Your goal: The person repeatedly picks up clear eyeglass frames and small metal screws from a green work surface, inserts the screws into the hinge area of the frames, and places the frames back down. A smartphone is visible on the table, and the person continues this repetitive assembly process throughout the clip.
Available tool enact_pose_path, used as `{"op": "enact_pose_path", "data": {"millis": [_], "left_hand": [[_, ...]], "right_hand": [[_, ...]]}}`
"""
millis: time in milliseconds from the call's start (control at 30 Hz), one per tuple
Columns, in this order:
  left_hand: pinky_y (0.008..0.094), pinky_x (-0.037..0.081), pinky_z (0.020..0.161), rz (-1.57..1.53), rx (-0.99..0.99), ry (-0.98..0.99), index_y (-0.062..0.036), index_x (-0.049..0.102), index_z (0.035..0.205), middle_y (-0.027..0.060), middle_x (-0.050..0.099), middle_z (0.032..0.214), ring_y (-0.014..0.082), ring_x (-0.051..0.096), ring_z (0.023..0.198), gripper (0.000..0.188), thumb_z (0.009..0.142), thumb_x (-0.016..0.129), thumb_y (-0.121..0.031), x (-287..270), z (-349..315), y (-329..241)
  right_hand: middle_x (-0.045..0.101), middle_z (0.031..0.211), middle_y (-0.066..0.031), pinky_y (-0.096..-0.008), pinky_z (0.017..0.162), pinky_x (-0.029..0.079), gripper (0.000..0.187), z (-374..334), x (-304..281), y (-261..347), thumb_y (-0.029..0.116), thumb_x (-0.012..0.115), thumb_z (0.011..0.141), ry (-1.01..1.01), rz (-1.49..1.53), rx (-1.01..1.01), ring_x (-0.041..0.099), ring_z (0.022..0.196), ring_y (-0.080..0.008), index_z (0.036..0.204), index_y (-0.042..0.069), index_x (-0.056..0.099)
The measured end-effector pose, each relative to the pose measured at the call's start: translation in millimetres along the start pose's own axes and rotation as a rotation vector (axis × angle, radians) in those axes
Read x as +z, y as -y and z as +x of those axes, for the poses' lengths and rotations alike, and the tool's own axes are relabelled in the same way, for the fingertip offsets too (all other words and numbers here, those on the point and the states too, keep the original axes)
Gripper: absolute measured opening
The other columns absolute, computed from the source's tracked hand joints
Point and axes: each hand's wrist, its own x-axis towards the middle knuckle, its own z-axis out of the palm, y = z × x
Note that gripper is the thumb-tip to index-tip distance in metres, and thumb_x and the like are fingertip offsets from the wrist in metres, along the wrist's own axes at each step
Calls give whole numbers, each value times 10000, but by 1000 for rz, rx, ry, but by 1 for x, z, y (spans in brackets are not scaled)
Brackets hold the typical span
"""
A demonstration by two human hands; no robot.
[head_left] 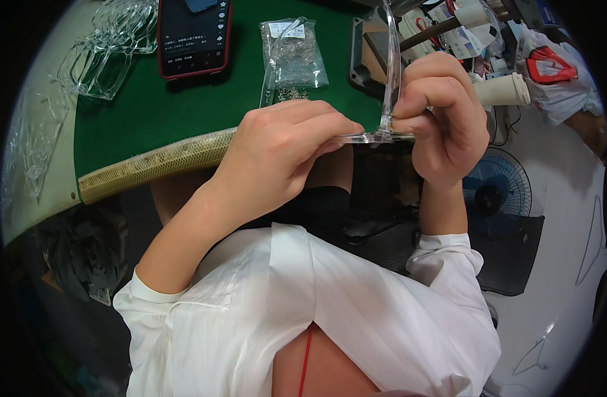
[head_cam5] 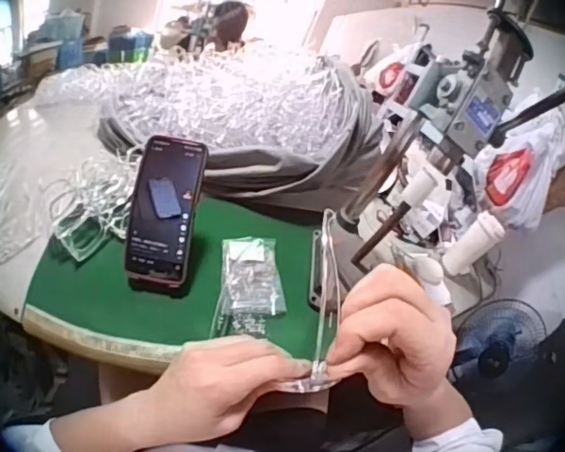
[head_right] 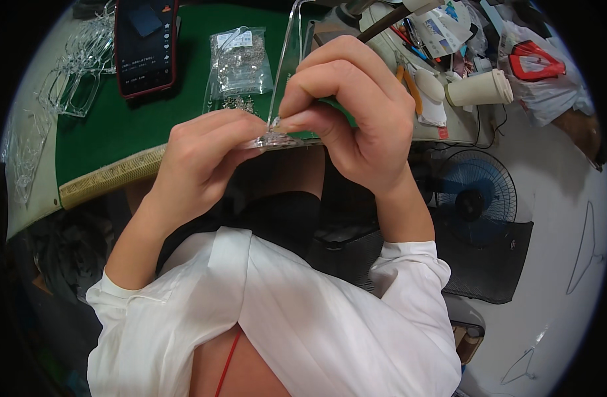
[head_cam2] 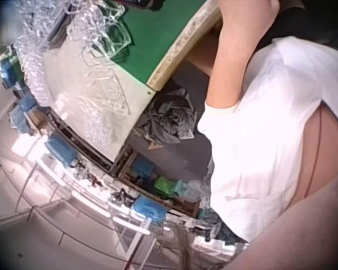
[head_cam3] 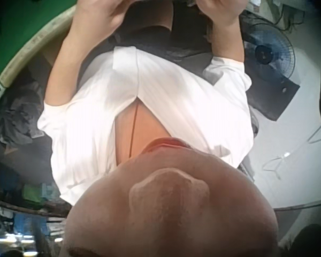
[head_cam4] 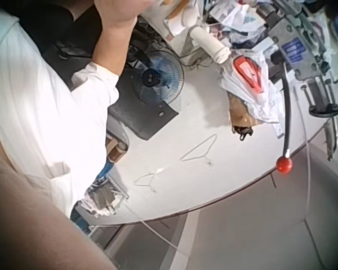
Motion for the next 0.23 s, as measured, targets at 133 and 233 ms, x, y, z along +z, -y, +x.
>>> {"op": "enact_pose_path", "data": {"millis": [133,233], "left_hand": [[352,488,666,-1,-12,15,29,606,932,169,625,857,335,606,769,219,723,639,81,0,0,1],[353,489,669,16,-9,25,25,607,936,170,625,863,336,607,771,214,730,636,74,-1,0,-1]], "right_hand": [[577,787,-76,-239,549,430,145,0,-2,-2,84,731,730,20,1,-11,551,658,-163,795,3,630],[578,790,-74,-239,547,433,143,1,-5,-5,86,733,732,45,-7,-44,553,660,-165,807,6,640]]}}
